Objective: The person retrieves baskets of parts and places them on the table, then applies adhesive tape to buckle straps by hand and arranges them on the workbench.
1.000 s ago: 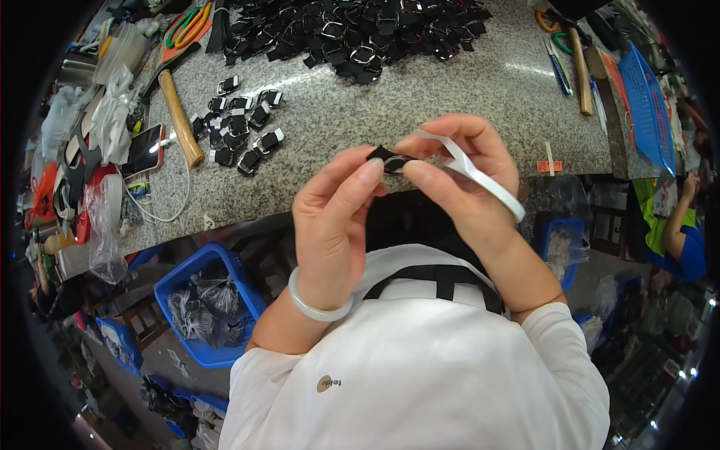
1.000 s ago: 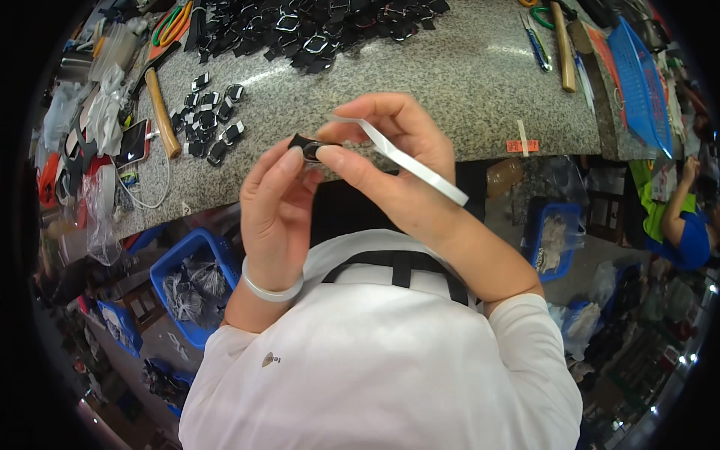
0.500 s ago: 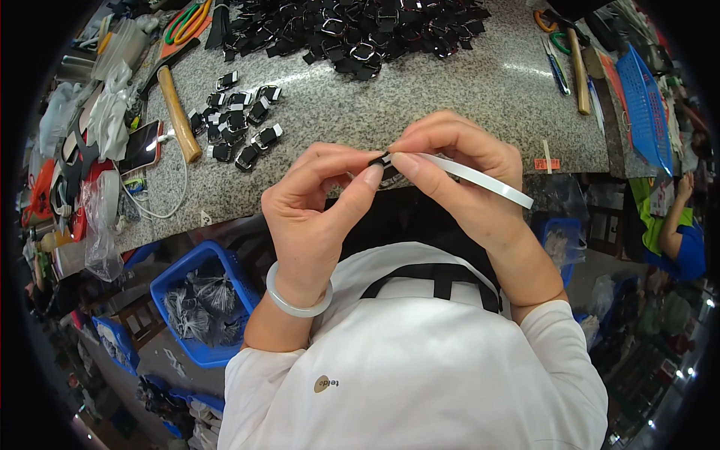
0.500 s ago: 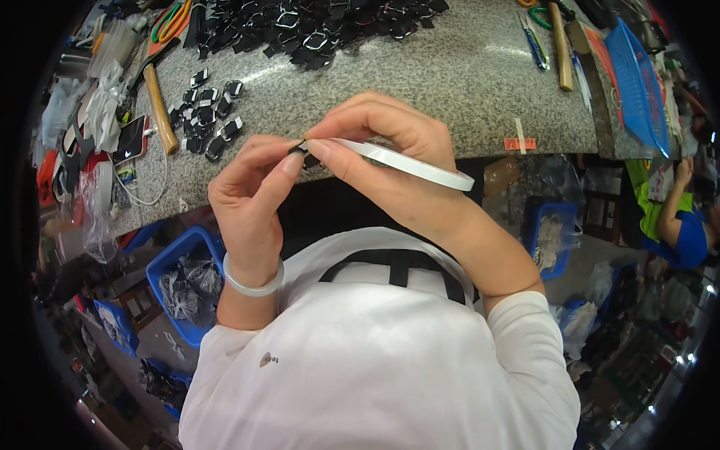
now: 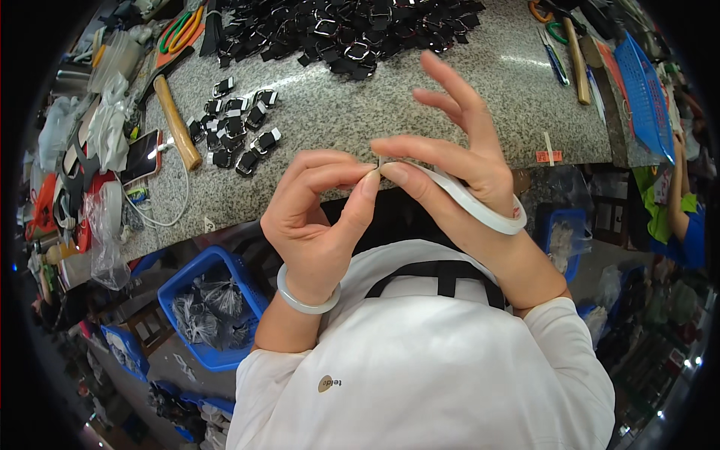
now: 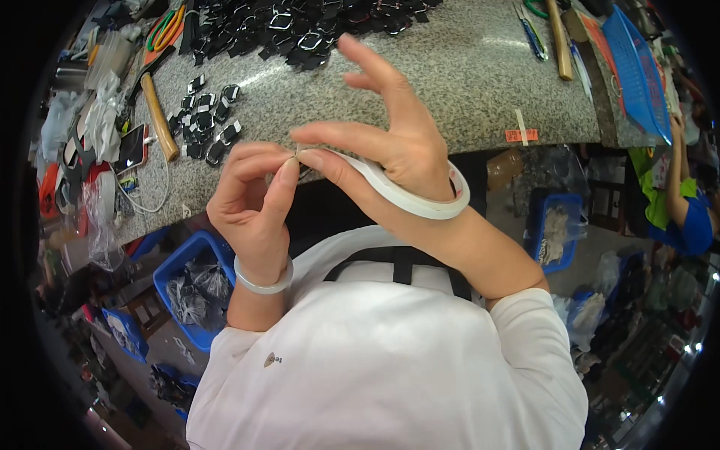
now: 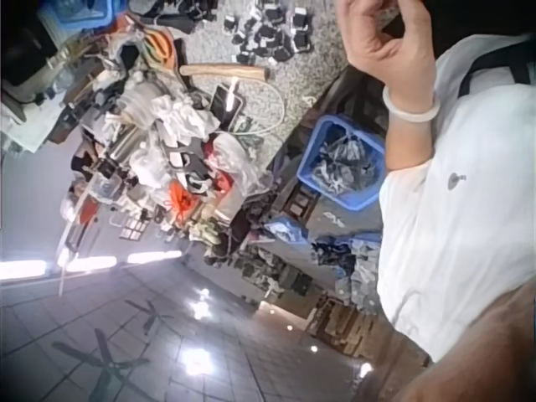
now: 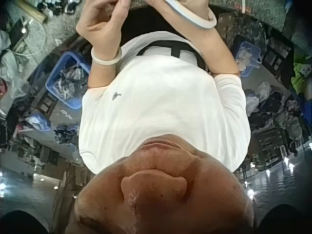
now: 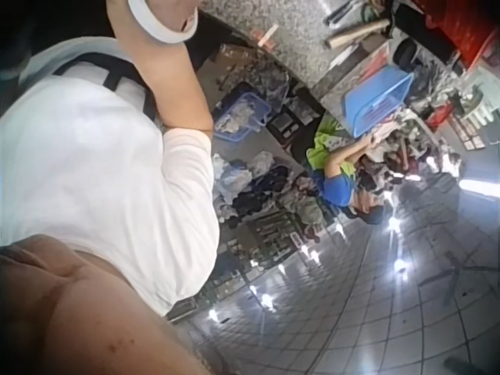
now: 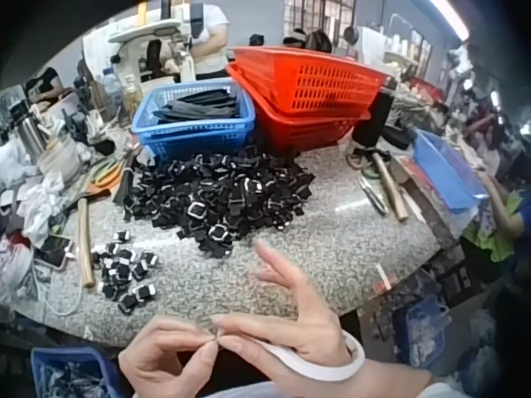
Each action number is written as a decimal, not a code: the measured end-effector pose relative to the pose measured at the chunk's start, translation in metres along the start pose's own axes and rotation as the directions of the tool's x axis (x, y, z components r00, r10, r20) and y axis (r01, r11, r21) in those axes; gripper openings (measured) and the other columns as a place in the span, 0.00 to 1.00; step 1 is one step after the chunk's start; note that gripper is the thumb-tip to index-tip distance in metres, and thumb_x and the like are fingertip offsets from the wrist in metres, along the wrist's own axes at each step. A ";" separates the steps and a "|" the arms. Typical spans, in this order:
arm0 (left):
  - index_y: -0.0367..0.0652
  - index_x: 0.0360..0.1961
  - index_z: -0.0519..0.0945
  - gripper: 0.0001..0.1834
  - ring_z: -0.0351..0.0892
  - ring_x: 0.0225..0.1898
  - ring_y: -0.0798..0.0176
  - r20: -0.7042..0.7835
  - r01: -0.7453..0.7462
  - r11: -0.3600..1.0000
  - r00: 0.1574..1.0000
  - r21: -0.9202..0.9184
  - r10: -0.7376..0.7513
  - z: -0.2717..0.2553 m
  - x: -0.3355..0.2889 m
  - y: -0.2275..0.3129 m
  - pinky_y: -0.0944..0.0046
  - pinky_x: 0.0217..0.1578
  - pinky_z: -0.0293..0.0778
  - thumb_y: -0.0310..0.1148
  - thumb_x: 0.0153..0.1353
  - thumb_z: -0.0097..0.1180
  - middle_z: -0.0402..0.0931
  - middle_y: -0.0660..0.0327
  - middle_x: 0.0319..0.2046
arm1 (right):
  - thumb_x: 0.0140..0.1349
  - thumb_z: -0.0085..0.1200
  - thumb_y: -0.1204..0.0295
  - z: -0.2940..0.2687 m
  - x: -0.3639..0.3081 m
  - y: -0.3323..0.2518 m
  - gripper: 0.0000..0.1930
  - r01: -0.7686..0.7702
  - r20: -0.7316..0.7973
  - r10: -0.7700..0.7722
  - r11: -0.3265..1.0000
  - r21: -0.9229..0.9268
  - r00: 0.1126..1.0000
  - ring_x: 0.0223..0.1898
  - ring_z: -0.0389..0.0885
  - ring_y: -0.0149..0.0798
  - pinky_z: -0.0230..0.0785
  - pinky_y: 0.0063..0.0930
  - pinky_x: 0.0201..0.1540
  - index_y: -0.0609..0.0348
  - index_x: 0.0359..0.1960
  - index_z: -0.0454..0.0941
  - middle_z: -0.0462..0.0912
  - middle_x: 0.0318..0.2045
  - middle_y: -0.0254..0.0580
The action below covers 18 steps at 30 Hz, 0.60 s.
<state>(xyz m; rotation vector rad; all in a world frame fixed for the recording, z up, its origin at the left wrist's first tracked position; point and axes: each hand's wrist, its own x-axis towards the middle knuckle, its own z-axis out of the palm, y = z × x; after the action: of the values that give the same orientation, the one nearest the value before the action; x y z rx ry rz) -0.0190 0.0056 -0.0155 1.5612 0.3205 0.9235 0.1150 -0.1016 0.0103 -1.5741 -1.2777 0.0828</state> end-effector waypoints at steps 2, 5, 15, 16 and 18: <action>0.32 0.32 0.80 0.07 0.75 0.33 0.67 -0.003 -0.079 0.997 0.997 0.017 0.079 0.000 0.000 -0.003 0.71 0.36 0.71 0.15 0.51 0.59 0.76 0.56 0.33 | 0.49 0.65 0.74 0.005 0.002 0.002 0.19 -0.042 -0.123 0.031 0.995 -0.086 0.992 0.50 0.75 0.42 0.66 0.31 0.54 0.63 0.45 0.79 0.77 0.48 0.47; 0.32 0.33 0.80 0.07 0.75 0.33 0.65 0.030 0.003 1.000 1.000 0.002 -0.003 0.001 -0.002 0.007 0.70 0.36 0.71 0.15 0.51 0.59 0.77 0.55 0.33 | 0.49 0.66 0.73 -0.004 0.002 0.005 0.24 -0.124 -0.129 0.125 0.992 0.010 0.984 0.50 0.75 0.40 0.66 0.30 0.54 0.62 0.50 0.75 0.78 0.48 0.46; 0.31 0.31 0.80 0.09 0.79 0.33 0.63 0.244 0.195 0.909 0.964 -0.369 -0.108 -0.011 0.004 -0.001 0.70 0.35 0.76 0.12 0.46 0.62 0.79 0.52 0.31 | 0.50 0.64 0.80 -0.008 -0.004 0.005 0.09 -0.567 0.393 0.423 0.462 0.682 0.816 0.32 0.77 0.25 0.70 0.18 0.34 0.61 0.31 0.76 0.79 0.31 0.36; 0.31 0.31 0.80 0.09 0.79 0.33 0.63 0.245 0.197 0.909 0.963 -0.367 -0.110 -0.012 0.006 -0.001 0.70 0.35 0.76 0.12 0.46 0.62 0.79 0.52 0.31 | 0.50 0.64 0.80 -0.008 -0.004 0.005 0.09 -0.567 0.393 0.423 0.460 0.683 0.816 0.32 0.77 0.25 0.70 0.18 0.34 0.61 0.31 0.76 0.79 0.31 0.36; 0.32 0.30 0.79 0.10 0.79 0.33 0.63 0.286 0.282 0.852 0.944 -0.441 -0.164 -0.012 0.009 -0.001 0.69 0.36 0.77 0.12 0.45 0.63 0.79 0.51 0.30 | 0.51 0.64 0.80 -0.008 -0.004 0.007 0.08 -0.594 0.446 0.402 0.421 0.686 0.800 0.32 0.77 0.25 0.70 0.17 0.34 0.60 0.30 0.76 0.79 0.31 0.36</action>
<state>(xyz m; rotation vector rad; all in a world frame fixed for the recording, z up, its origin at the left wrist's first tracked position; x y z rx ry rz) -0.0209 0.0202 -0.0140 1.1286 0.0866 0.5640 0.1225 -0.1089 0.0065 -1.0591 -0.6585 1.1188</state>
